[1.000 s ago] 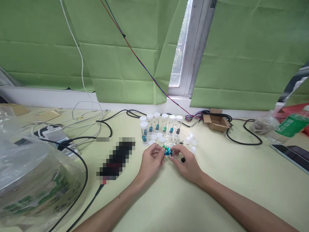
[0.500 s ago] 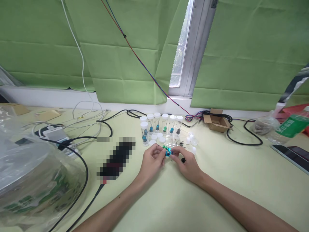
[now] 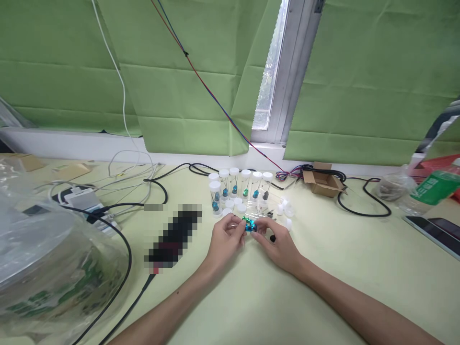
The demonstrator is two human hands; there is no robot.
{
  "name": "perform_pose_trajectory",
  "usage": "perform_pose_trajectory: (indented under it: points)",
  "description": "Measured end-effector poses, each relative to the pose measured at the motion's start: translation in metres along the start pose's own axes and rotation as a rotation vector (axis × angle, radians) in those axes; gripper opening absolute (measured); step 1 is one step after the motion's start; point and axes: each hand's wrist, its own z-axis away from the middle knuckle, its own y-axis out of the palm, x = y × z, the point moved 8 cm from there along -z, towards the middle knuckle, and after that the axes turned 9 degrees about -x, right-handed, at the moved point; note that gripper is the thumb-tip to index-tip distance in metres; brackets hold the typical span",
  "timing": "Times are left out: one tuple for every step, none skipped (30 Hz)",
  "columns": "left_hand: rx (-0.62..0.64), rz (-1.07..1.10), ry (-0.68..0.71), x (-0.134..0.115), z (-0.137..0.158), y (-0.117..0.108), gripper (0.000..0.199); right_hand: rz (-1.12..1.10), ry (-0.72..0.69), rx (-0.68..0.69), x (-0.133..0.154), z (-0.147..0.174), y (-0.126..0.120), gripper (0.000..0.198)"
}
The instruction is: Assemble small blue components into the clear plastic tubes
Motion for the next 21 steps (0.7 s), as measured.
perform_pose_trajectory:
  points:
    - [-0.003, 0.003, -0.002, -0.0002, 0.0000, -0.0004, 0.028, -0.001, 0.000, 0.002, -0.0002, 0.0000, 0.0001, 0.014]
    - [-0.005, 0.006, -0.003, -0.0005, 0.0001, -0.0006, 0.028, -0.003, 0.000, 0.002, -0.0007, 0.0000, 0.0002, 0.013]
    - [-0.004, 0.006, -0.005, -0.0007, 0.0003, -0.0005, 0.028, -0.004, 0.000, 0.000, -0.0010, -0.0002, 0.0002, 0.013]
    - [-0.001, 0.005, -0.006, -0.0009, 0.0005, -0.0002, 0.028, -0.004, -0.002, -0.001, -0.0013, -0.0003, 0.0003, 0.012]
    - [0.004, 0.004, -0.006, -0.0011, 0.0006, 0.0003, 0.028, -0.003, -0.004, -0.002, -0.0013, -0.0005, 0.0005, 0.011]
    - [0.007, 0.003, -0.006, -0.0012, 0.0007, 0.0008, 0.028, 0.001, -0.007, -0.002, -0.0013, -0.0006, 0.0006, 0.010]
    - [0.009, 0.001, -0.005, -0.0012, 0.0006, 0.0011, 0.028, 0.005, -0.007, -0.002, -0.0013, -0.0007, 0.0008, 0.009]
    - [0.009, 0.001, -0.006, -0.0012, 0.0006, 0.0013, 0.028, 0.012, -0.007, 0.000, -0.0014, -0.0006, 0.0011, 0.009]
    - [0.008, 0.002, -0.007, -0.0012, 0.0005, 0.0014, 0.028, 0.019, -0.002, 0.004, -0.0018, -0.0005, 0.0015, 0.009]
    - [0.009, 0.002, -0.009, -0.0011, 0.0005, 0.0014, 0.028, 0.028, 0.006, 0.011, -0.0025, -0.0002, 0.0021, 0.009]
    - [0.010, 0.001, -0.011, -0.0012, 0.0006, 0.0015, 0.028, 0.037, 0.017, 0.019, -0.0035, 0.0000, 0.0027, 0.010]
    - [0.013, -0.001, -0.013, -0.0014, 0.0009, 0.0016, 0.028, 0.046, 0.027, 0.028, -0.0046, 0.0003, 0.0035, 0.012]
    - [0.017, -0.005, -0.014, -0.0017, 0.0012, 0.0019, 0.028, 0.054, 0.037, 0.038, -0.0057, 0.0006, 0.0042, 0.015]
    - [0.022, -0.009, -0.014, -0.0023, 0.0016, 0.0021, 0.029, 0.062, 0.044, 0.046, -0.0067, 0.0008, 0.0049, 0.018]
    - [0.027, -0.014, -0.015, -0.0028, 0.0020, 0.0024, 0.029, 0.068, 0.047, 0.053, -0.0075, 0.0009, 0.0053, 0.020]
    - [0.030, -0.018, -0.014, -0.0035, 0.0023, 0.0026, 0.030, 0.073, 0.046, 0.056, -0.0080, 0.0009, 0.0056, 0.023]
    - [0.032, -0.022, -0.014, -0.0040, 0.0026, 0.0029, 0.030, 0.078, 0.043, 0.056, -0.0083, 0.0007, 0.0056, 0.025]
    - [0.036, -0.024, -0.015, -0.0044, 0.0029, 0.0034, 0.030, 0.084, 0.036, 0.054, -0.0084, 0.0004, 0.0055, 0.028]
    - [0.038, -0.025, -0.015, -0.0047, 0.0030, 0.0038, 0.029, 0.092, 0.028, 0.050, -0.0084, 0.0000, 0.0053, 0.031]
    - [0.040, -0.025, -0.016, -0.0049, 0.0031, 0.0043, 0.029, 0.102, 0.018, 0.046, -0.0083, -0.0005, 0.0051, 0.034]
    - [0.041, -0.026, -0.016, -0.0049, 0.0032, 0.0047, 0.028, 0.113, 0.012, 0.042, -0.0083, -0.0010, 0.0050, 0.036]
